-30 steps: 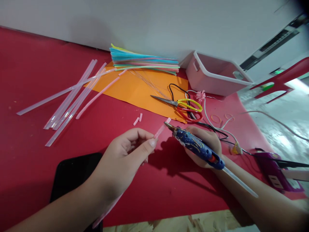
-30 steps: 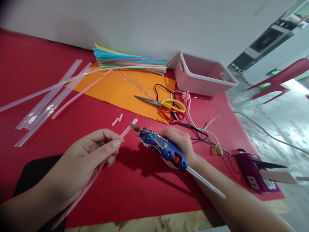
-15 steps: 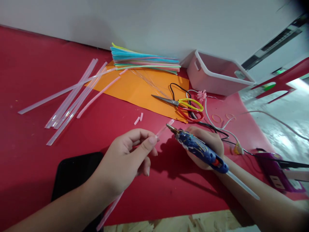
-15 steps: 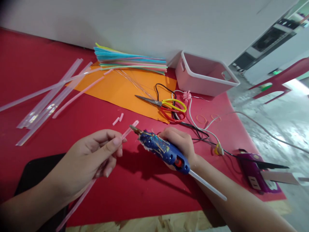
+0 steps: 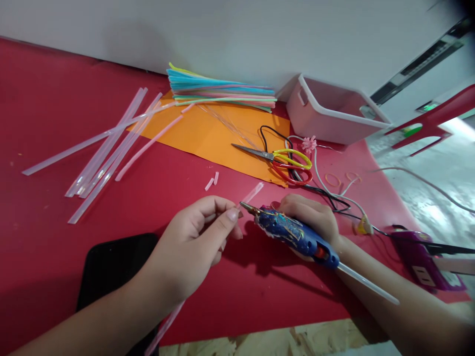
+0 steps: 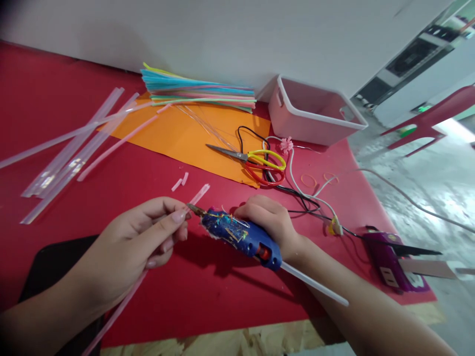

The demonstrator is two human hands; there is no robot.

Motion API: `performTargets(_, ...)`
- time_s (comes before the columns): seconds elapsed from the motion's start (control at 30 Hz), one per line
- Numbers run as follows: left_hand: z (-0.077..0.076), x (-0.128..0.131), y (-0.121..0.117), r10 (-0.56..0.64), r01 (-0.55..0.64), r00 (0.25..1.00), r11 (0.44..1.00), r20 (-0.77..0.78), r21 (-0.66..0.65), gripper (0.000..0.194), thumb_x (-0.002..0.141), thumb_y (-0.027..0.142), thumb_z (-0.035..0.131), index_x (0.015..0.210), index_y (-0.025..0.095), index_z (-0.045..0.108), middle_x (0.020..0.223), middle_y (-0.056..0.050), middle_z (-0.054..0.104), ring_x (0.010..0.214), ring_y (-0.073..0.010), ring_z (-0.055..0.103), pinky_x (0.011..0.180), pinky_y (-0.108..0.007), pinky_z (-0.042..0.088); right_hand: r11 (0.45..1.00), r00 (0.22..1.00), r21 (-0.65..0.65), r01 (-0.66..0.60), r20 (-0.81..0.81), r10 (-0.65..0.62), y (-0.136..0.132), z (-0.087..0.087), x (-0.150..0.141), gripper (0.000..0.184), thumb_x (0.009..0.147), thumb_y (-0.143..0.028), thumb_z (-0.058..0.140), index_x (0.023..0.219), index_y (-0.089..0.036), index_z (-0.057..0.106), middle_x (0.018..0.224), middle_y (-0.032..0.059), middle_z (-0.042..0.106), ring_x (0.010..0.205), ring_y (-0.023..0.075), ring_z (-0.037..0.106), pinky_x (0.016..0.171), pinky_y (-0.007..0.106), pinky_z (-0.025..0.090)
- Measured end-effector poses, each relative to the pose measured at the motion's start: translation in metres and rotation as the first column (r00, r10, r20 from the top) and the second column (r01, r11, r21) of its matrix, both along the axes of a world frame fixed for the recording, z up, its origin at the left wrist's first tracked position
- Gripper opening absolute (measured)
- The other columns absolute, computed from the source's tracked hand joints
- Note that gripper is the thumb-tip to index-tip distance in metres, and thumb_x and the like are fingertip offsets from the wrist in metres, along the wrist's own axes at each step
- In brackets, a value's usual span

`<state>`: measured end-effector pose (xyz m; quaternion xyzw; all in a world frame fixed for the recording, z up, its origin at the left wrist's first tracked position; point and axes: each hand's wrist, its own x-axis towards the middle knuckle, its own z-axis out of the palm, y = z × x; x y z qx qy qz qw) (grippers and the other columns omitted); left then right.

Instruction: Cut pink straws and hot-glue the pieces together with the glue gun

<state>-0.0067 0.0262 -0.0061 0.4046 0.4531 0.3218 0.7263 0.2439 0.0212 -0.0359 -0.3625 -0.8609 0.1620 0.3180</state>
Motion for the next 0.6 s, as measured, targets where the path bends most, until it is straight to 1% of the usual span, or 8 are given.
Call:
performTargets(0.07, 0.001, 0.0003, -0.0002, 0.002, -0.002, 1.0, 1.0, -0.006, 0.006, 0.018, 0.092, 0.031, 0.061, 0.08, 0.018, 0.064, 0.066, 0.005, 0.06, 0.044, -0.0021, 0.039, 0.039, -0.014, 0.025, 1.0, 1.0, 0.003, -0.004, 0.009, 0.004, 0.0003, 0.0003, 0.0003, 0.021, 0.093, -0.041, 0.054, 0.09, -0.02, 0.058, 0.074, 0.0058, 0.064, 0.065, 0.0174, 0.059, 0.061, 0.03, 0.048)
performTargets(0.17, 0.0023, 0.0008, -0.0007, 0.02, -0.02, 1.0, 1.0, -0.006, 0.022, 0.017, 0.092, 0.03, 0.061, 0.08, 0.018, 0.064, 0.064, 0.004, 0.06, 0.043, -0.0026, 0.037, 0.039, -0.016, 0.025, 1.0, 1.0, -0.006, -0.002, 0.024, 0.002, 0.0001, 0.0, 0.0007, 0.018, 0.092, -0.038, 0.055, 0.089, -0.02, 0.059, 0.074, 0.0054, 0.064, 0.064, 0.017, 0.059, 0.06, 0.029, 0.047)
performTargets(0.37, 0.0036, 0.0013, -0.0011, 0.028, -0.028, 1.0, 0.999, 0.001, 0.034, 0.016, 0.091, 0.03, 0.062, 0.08, 0.019, 0.065, 0.064, 0.005, 0.06, 0.043, -0.0025, 0.037, 0.039, -0.016, 0.025, 1.0, 1.0, -0.004, 0.02, -0.014, -0.02, -0.0019, -0.0016, 0.0006, 0.018, 0.091, -0.038, 0.056, 0.09, -0.021, 0.06, 0.074, 0.0055, 0.064, 0.066, 0.0186, 0.059, 0.062, 0.031, 0.047)
performTargets(0.5, 0.0022, 0.0003, -0.0014, 0.029, -0.03, 0.999, 0.999, 0.019, 0.039, 0.015, 0.091, 0.029, 0.062, 0.081, 0.019, 0.066, 0.065, 0.005, 0.06, 0.044, -0.0029, 0.037, 0.04, -0.015, 0.025, 0.999, 1.0, -0.026, 0.025, -0.018, -0.026, -0.003, -0.003, 0.0014, 0.011, 0.091, -0.032, 0.057, 0.092, -0.022, 0.06, 0.075, 0.0063, 0.063, 0.068, 0.0203, 0.058, 0.062, 0.033, 0.046)
performTargets(0.6, 0.0018, 0.0002, -0.0013, 0.023, -0.024, 1.0, 0.999, 0.019, 0.038, 0.015, 0.091, 0.029, 0.062, 0.08, 0.019, 0.066, 0.063, 0.005, 0.06, 0.044, -0.0026, 0.037, 0.039, -0.015, 0.024, 1.0, 1.0, -0.02, 0.022, -0.022, -0.022, -0.0033, -0.0041, 0.0023, 0.008, 0.09, -0.029, 0.059, 0.094, -0.022, 0.06, 0.076, 0.0058, 0.062, 0.069, 0.0203, 0.058, 0.062, 0.034, 0.046)
